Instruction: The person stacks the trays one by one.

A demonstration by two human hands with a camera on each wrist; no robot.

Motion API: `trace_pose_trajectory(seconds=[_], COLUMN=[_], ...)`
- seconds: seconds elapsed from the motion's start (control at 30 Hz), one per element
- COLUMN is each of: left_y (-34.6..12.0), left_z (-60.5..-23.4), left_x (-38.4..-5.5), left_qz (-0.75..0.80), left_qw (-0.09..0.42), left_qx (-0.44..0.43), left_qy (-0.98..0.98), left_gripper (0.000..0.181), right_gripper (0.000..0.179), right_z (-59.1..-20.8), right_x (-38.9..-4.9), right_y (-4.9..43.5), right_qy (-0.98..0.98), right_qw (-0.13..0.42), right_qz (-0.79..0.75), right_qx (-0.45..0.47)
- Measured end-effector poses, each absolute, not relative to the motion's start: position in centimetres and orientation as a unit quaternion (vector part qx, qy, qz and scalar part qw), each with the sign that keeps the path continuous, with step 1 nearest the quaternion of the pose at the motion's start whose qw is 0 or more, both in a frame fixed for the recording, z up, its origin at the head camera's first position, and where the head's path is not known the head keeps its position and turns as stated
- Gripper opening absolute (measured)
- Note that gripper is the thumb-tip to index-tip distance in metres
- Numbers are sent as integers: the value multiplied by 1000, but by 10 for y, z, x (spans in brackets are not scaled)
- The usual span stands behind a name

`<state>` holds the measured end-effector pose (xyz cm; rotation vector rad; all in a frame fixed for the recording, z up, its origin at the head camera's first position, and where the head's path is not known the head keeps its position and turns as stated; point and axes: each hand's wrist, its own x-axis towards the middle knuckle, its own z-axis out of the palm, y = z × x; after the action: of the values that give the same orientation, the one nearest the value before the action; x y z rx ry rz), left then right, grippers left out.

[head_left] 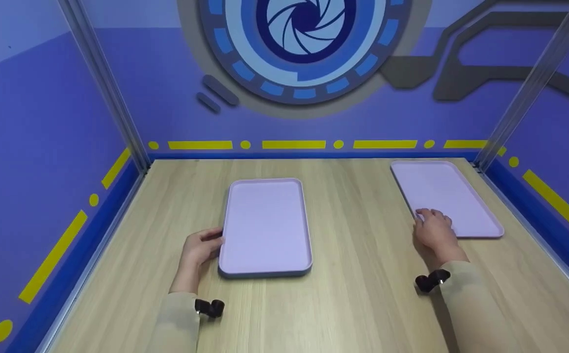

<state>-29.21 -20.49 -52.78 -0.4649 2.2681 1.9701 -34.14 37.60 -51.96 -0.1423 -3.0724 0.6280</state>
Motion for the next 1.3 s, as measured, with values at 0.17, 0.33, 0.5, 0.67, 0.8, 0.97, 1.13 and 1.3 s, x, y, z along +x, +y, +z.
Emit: trace_pose_trajectory(seconds=[0.17, 0.33, 0.5, 0.67, 0.8, 0.97, 1.13, 1.3], left_y=[-205, -204, -204, -204, -203, -203, -203, -203], left_z=[-530, -530, -530, -531, -531, -531, -531, -531], left_x=[-293, -293, -293, -293, -293, -293, -292, -293], left_qz=[658, 670, 664, 660, 667, 667, 660, 660], left_qw=[46, 40, 40, 39, 34, 34, 40, 39], left_qx=[-148, -147, -150, -148, -146, -149, -154, -154], left_qy=[737, 727, 731, 735, 730, 730, 734, 734], left_gripper=[45, 45, 44, 44, 44, 43, 44, 44], right_gripper=[51, 54, 54, 53, 51, 50, 50, 54], right_z=[-517, -512, -512, -513, -515, -517, -516, -513], right_x=[-344, -345, -342, -334, -327, -314, -300, -285], right_y=[380, 380, 374, 361, 344, 319, 296, 276], right_qy=[-980, -980, -982, -984, -990, -992, -992, -989], right_qw=[-60, -93, -83, -77, -54, -43, -49, -59], right_qz=[182, 175, 165, 158, 131, 119, 118, 139], right_qx=[-42, -38, -23, -19, 3, 10, 14, 4])
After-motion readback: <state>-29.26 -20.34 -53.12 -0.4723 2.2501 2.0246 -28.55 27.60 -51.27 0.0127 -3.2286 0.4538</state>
